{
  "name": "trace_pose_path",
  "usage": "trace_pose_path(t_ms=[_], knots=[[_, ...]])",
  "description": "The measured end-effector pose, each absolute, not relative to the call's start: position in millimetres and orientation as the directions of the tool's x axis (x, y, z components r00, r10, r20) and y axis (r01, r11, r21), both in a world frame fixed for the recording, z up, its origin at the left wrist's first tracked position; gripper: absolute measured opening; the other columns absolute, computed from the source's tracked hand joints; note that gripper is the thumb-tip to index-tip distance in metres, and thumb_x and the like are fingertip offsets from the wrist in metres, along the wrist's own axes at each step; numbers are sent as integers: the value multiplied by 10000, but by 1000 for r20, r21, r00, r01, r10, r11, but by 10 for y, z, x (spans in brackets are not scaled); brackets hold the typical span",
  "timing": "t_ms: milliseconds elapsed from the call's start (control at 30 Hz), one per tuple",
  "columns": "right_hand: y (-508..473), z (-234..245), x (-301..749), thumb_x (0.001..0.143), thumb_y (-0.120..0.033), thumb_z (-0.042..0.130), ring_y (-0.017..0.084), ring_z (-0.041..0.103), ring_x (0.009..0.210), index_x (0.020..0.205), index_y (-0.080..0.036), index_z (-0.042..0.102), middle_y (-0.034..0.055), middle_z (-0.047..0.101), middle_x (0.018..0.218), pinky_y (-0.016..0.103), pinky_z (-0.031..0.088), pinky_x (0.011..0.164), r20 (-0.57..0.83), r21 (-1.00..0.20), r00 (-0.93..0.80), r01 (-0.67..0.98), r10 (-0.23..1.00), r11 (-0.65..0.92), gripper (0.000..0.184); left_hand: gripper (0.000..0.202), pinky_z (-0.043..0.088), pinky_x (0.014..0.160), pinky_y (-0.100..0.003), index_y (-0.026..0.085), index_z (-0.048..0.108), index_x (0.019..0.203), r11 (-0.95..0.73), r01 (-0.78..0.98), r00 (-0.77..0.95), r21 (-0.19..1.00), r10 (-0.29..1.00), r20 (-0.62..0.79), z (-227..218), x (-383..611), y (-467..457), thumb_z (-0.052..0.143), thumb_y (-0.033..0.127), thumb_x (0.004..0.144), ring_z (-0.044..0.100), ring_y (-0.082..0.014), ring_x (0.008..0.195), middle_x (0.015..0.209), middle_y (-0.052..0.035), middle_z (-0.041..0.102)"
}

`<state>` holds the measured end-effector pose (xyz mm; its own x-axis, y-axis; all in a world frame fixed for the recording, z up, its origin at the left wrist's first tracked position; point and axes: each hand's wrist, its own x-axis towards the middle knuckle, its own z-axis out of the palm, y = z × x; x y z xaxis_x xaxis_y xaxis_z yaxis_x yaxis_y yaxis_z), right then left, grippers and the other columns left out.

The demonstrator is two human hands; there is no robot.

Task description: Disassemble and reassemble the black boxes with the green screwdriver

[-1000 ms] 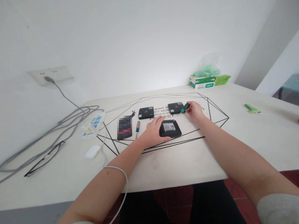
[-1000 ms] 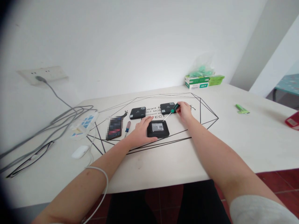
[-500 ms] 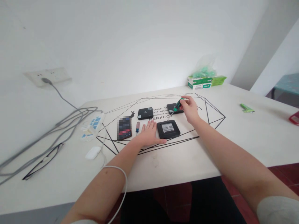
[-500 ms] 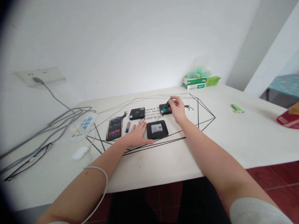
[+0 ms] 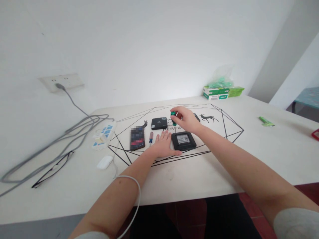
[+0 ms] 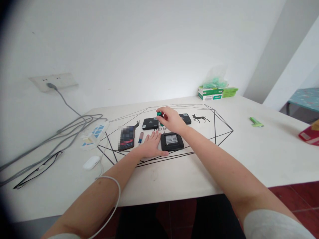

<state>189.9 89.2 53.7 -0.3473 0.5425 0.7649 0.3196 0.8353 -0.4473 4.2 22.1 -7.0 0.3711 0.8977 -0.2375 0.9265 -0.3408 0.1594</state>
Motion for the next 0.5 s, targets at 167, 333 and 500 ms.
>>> trace_pose_path(t_ms=[167, 333, 500], knots=[[835, 577, 1793, 934, -284, 645, 152, 575, 677, 1108, -245, 676, 29, 682, 946, 332, 514, 758, 764, -416, -381, 326, 521, 849, 181, 1348, 21, 1269, -612, 56, 21, 1670, -348, 921, 381, 173, 896, -227, -105, 28, 250, 460, 948, 759, -118, -397, 1595, 1713, -253, -89], [802, 524, 1752, 945, -267, 644, 155, 564, 684, 1102, -237, 674, 38, 673, 964, 341, 512, 768, 768, -387, -407, 321, 495, 864, 162, 1354, 12, 1272, -602, 27, 18, 1665, -346, 921, 381, 179, 896, -227, -75, 37, 231, 478, 933, 770, -114, -406, 1594, 1708, -263, -84], [861, 382, 1805, 943, -332, 690, 182, 576, 747, 1113, -235, 658, 47, 654, 955, 362, 525, 771, 817, -395, -298, 334, 493, 856, 198, 1334, 11, 1270, -606, 50, 7, 1669, -359, 916, 393, 178, 891, -229, -57, 39, 223, 479, 921, 777, -116, -394, 1596, 1712, -253, -87]])
